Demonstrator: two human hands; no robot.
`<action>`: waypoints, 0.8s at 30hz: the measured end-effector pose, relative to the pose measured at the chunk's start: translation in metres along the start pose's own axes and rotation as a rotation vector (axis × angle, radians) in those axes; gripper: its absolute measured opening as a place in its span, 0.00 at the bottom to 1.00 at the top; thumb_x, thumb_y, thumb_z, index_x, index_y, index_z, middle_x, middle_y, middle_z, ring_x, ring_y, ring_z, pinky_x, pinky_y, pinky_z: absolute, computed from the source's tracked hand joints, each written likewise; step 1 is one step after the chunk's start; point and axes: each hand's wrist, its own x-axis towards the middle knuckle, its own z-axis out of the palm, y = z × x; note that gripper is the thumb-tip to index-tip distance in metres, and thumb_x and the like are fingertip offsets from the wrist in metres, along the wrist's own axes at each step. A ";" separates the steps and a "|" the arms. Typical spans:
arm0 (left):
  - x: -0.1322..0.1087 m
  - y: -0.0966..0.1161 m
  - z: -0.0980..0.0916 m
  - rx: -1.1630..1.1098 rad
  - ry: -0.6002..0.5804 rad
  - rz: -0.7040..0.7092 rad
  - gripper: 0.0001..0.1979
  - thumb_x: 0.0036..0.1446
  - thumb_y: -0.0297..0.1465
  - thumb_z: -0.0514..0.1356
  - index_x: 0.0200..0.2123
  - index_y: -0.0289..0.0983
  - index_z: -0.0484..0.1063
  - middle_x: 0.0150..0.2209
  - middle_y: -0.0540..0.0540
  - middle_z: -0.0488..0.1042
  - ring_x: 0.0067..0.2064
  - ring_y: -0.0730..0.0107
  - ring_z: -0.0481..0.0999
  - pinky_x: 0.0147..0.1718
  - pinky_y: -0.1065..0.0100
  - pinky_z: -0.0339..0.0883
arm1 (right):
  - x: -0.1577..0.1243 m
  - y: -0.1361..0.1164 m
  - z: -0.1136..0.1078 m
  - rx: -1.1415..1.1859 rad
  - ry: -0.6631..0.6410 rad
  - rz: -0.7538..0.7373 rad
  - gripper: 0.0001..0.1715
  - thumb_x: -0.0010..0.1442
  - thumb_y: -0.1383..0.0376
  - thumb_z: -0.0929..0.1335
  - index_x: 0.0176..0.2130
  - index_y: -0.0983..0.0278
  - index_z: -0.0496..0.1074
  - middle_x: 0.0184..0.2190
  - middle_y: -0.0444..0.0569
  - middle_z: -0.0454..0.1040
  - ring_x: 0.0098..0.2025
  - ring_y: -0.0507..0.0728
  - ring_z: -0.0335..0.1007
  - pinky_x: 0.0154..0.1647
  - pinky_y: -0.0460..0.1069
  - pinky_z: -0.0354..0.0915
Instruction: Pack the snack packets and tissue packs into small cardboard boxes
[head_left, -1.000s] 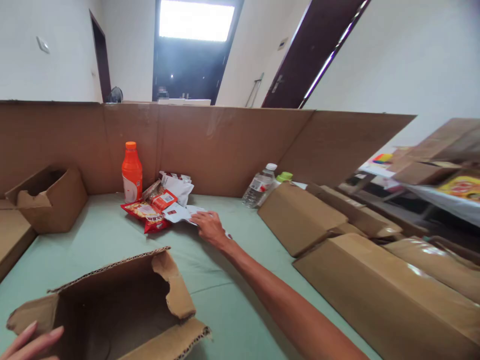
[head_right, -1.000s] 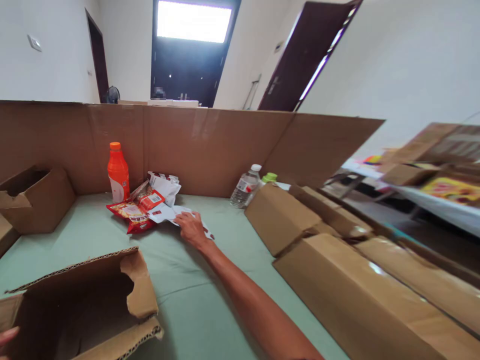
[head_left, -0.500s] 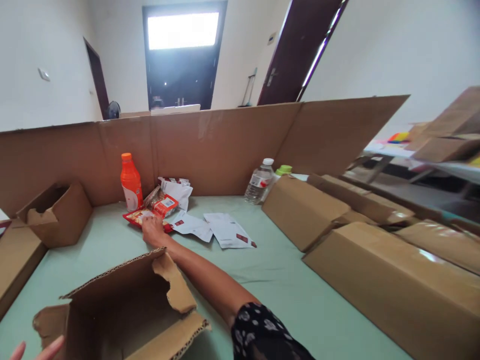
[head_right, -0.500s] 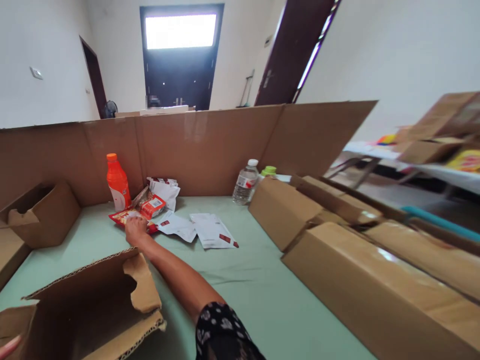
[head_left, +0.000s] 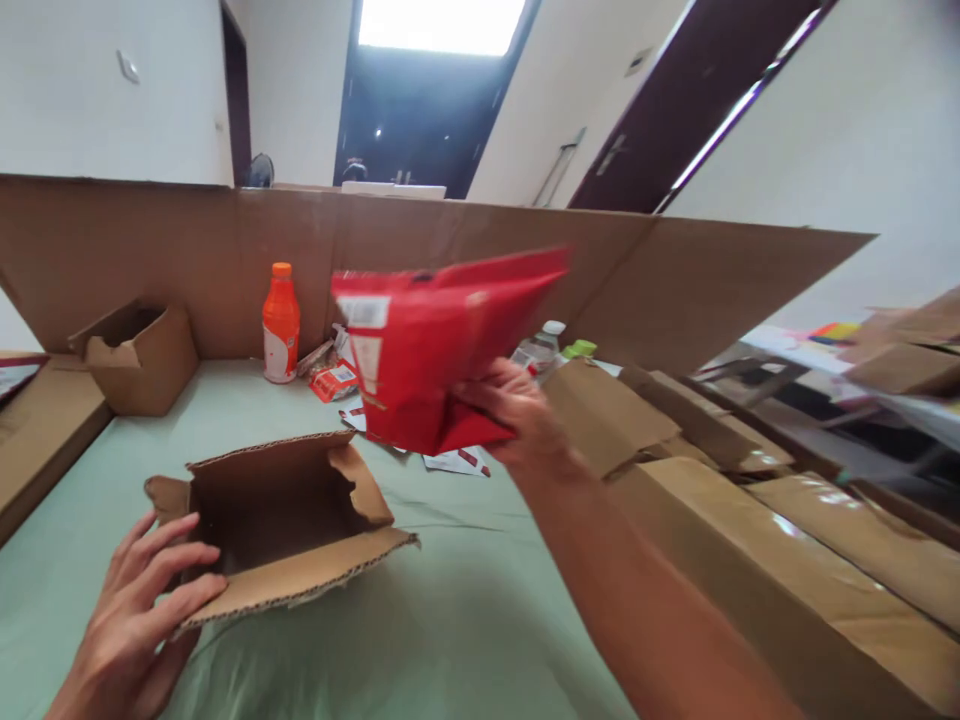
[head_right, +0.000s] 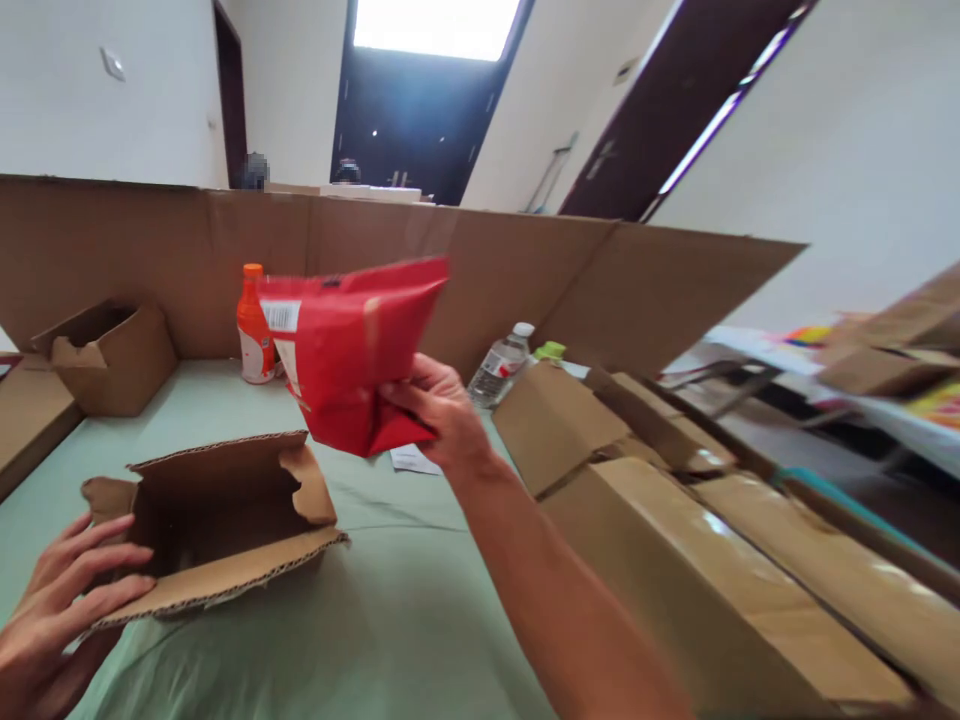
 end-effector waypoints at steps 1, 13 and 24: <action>0.004 0.003 0.001 0.001 -0.011 -0.003 0.16 0.63 0.23 0.56 0.47 0.48 0.76 0.47 0.48 0.79 0.63 0.59 0.69 0.68 0.49 0.51 | -0.005 -0.018 -0.002 0.107 0.002 -0.010 0.16 0.58 0.48 0.72 0.39 0.55 0.76 0.34 0.43 0.80 0.35 0.56 0.77 0.40 0.53 0.74; -0.004 -0.003 -0.006 0.057 -0.069 -0.008 0.15 0.65 0.24 0.57 0.52 0.45 0.72 0.46 0.45 0.67 0.53 0.62 0.68 0.52 0.63 0.67 | 0.005 -0.077 0.109 -0.758 -0.922 0.037 0.14 0.50 0.79 0.65 0.31 0.66 0.78 0.27 0.44 0.77 0.30 0.51 0.66 0.28 0.45 0.56; -0.009 -0.002 0.003 0.058 0.016 -0.013 0.18 0.66 0.23 0.53 0.52 0.50 0.72 0.54 0.44 0.67 0.57 0.58 0.69 0.65 0.42 0.54 | -0.004 -0.055 0.150 -1.110 -1.330 0.006 0.16 0.58 0.73 0.69 0.44 0.73 0.83 0.40 0.62 0.84 0.40 0.62 0.79 0.28 0.49 0.58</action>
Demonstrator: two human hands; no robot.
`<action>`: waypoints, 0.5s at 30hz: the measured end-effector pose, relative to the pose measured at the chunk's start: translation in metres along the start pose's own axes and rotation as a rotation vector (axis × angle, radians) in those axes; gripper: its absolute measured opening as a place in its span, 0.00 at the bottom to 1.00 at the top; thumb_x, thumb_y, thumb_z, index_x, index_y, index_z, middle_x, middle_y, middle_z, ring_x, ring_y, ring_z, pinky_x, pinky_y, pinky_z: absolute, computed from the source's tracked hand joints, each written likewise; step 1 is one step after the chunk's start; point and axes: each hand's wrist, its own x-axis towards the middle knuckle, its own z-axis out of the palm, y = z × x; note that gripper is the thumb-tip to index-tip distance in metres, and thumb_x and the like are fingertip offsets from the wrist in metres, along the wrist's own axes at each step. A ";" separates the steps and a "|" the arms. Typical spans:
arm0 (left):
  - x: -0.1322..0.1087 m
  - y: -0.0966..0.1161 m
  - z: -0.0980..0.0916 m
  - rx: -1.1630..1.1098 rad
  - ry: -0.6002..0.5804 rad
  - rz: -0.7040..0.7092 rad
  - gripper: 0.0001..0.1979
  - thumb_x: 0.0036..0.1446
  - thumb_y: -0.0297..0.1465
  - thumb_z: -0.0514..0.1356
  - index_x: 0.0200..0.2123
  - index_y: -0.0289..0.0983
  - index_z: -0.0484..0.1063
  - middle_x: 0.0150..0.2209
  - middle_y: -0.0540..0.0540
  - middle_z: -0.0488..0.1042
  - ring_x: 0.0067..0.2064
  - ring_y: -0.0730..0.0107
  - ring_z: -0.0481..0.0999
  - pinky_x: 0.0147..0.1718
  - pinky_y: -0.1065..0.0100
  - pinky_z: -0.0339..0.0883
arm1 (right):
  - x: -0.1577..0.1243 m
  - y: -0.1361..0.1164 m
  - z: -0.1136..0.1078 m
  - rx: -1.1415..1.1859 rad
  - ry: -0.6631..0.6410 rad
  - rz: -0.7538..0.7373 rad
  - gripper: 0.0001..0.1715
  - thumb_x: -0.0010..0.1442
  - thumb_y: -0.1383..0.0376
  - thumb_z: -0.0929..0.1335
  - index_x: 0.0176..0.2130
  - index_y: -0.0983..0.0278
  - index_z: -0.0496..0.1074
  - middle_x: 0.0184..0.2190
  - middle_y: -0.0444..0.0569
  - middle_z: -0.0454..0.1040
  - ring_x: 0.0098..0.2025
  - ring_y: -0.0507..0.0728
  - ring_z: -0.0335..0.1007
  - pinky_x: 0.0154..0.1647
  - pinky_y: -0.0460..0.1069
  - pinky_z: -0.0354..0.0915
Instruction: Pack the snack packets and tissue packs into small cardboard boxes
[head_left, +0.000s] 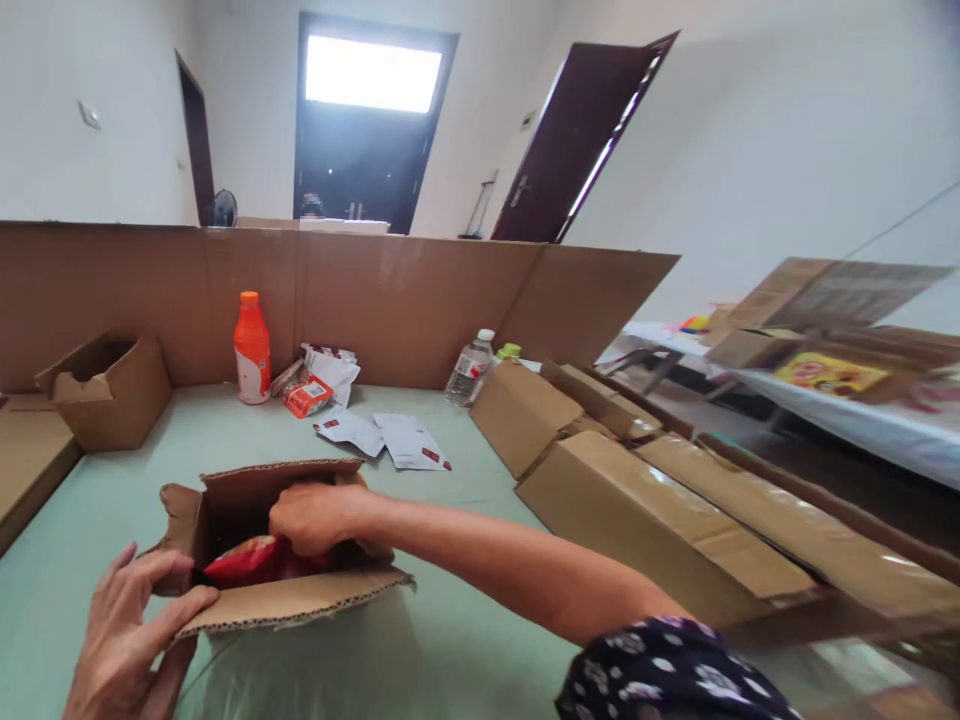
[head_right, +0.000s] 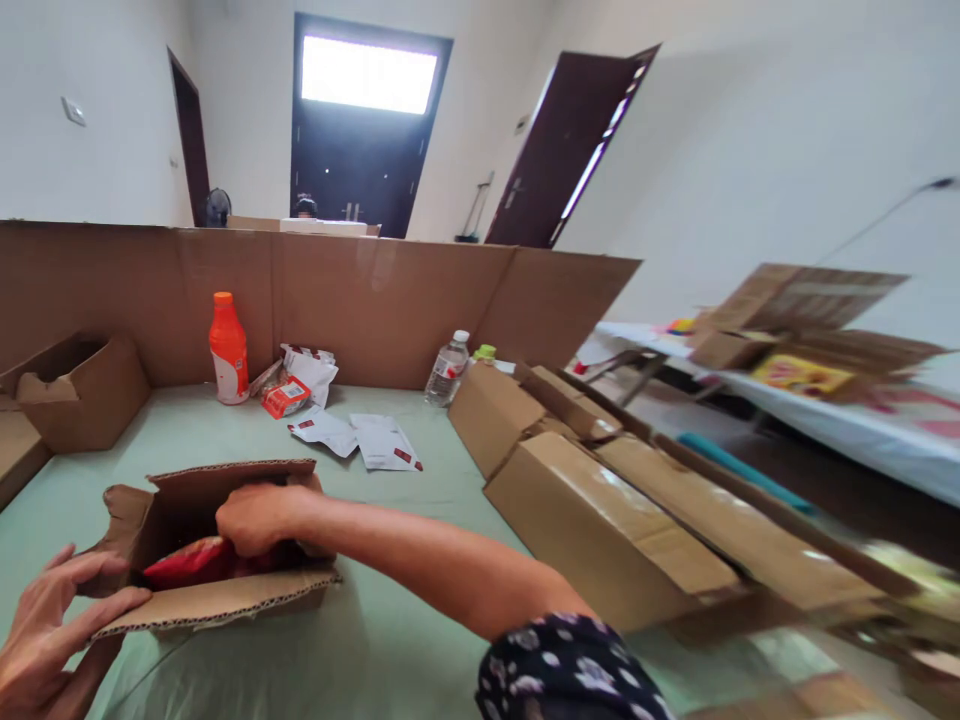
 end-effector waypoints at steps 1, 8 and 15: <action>0.003 0.001 -0.002 0.047 0.010 0.033 0.17 0.65 0.22 0.54 0.50 0.48 0.72 0.57 0.43 0.67 0.60 0.56 0.68 0.67 0.37 0.49 | 0.006 0.001 0.004 0.013 -0.014 -0.015 0.16 0.58 0.73 0.68 0.45 0.72 0.83 0.40 0.61 0.84 0.39 0.61 0.79 0.28 0.49 0.58; 0.048 0.019 -0.015 0.211 -0.018 0.337 0.15 0.63 0.31 0.59 0.53 0.40 0.74 0.58 0.40 0.77 0.61 0.56 0.75 0.60 0.59 0.69 | 0.010 0.009 0.012 0.069 0.011 -0.084 0.17 0.61 0.73 0.68 0.47 0.67 0.81 0.41 0.54 0.84 0.39 0.58 0.78 0.33 0.47 0.62; 0.083 0.009 -0.011 0.041 -0.391 0.177 0.12 0.63 0.30 0.54 0.40 0.46 0.77 0.36 0.52 0.84 0.31 0.70 0.83 0.26 0.75 0.74 | -0.059 0.040 0.030 0.500 0.903 -0.127 0.16 0.72 0.67 0.62 0.50 0.66 0.78 0.44 0.52 0.83 0.44 0.54 0.79 0.48 0.47 0.70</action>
